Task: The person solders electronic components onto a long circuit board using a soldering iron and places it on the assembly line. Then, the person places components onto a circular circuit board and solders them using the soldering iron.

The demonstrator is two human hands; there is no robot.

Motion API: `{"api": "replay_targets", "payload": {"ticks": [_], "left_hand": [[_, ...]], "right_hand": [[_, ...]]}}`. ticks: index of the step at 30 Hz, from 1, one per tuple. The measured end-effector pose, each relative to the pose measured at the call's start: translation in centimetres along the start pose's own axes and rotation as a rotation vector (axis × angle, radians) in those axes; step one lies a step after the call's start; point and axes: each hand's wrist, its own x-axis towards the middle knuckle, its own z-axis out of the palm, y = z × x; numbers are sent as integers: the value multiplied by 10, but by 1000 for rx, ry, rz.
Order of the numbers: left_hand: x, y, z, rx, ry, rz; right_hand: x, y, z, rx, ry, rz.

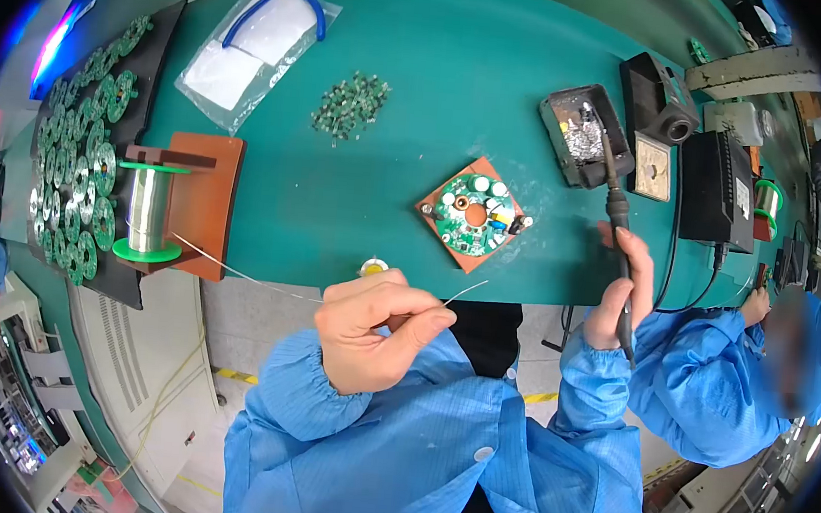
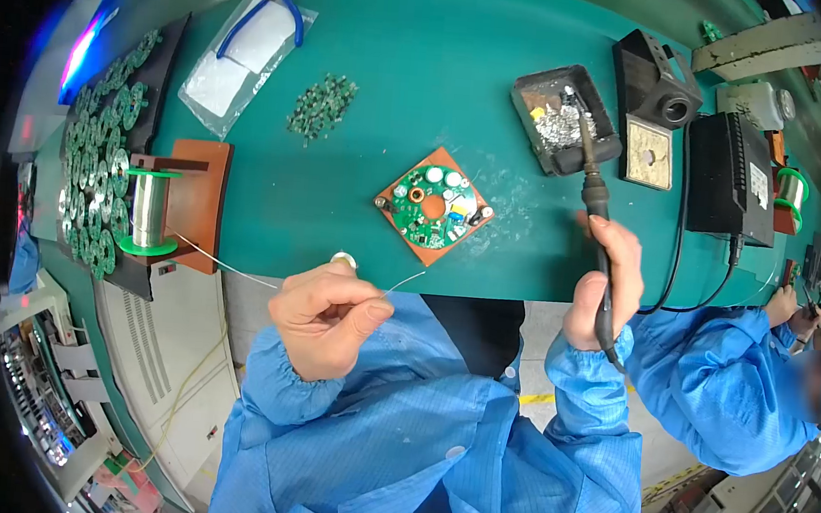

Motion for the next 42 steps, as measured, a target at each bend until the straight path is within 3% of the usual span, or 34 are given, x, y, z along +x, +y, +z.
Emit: {"api": "replay_targets", "payload": {"ticks": [3,4,6,8,11,13,17,20,25,30,33,38,42], "left_hand": [[-2,9,6,7,-41,-100],[-2,9,8,4,-33,-105],[-1,9,15,7,-141,16],[-1,5,27,-4,-111,57],[1,4,30,52,-127,155],[0,-1,30,34,-88,147],[-6,-4,24,11,-39,94],[-6,-1,13,61,-9,88],[7,-6,-5,173,108,37],[16,-12,-3,230,84,-23],[17,-23,0,230,84,-7],[19,-21,-1,291,73,24],[17,-22,-1,305,75,49]], "right_hand": [[-1,-14,3,52,105,0],[-2,-17,9,202,135,-33],[-5,-40,24,496,50,1],[-11,-63,36,638,-108,44],[-15,-70,43,598,-203,-23],[-14,-73,51,741,-4,49],[-9,-61,45,559,-138,-54],[-6,-58,38,436,-4,-23],[0,-41,12,458,-68,-137],[9,-50,23,-2,-280,-275],[13,-52,46,-81,-306,-254],[14,-44,54,-114,-351,-207],[9,-47,50,153,-270,-281]]}}
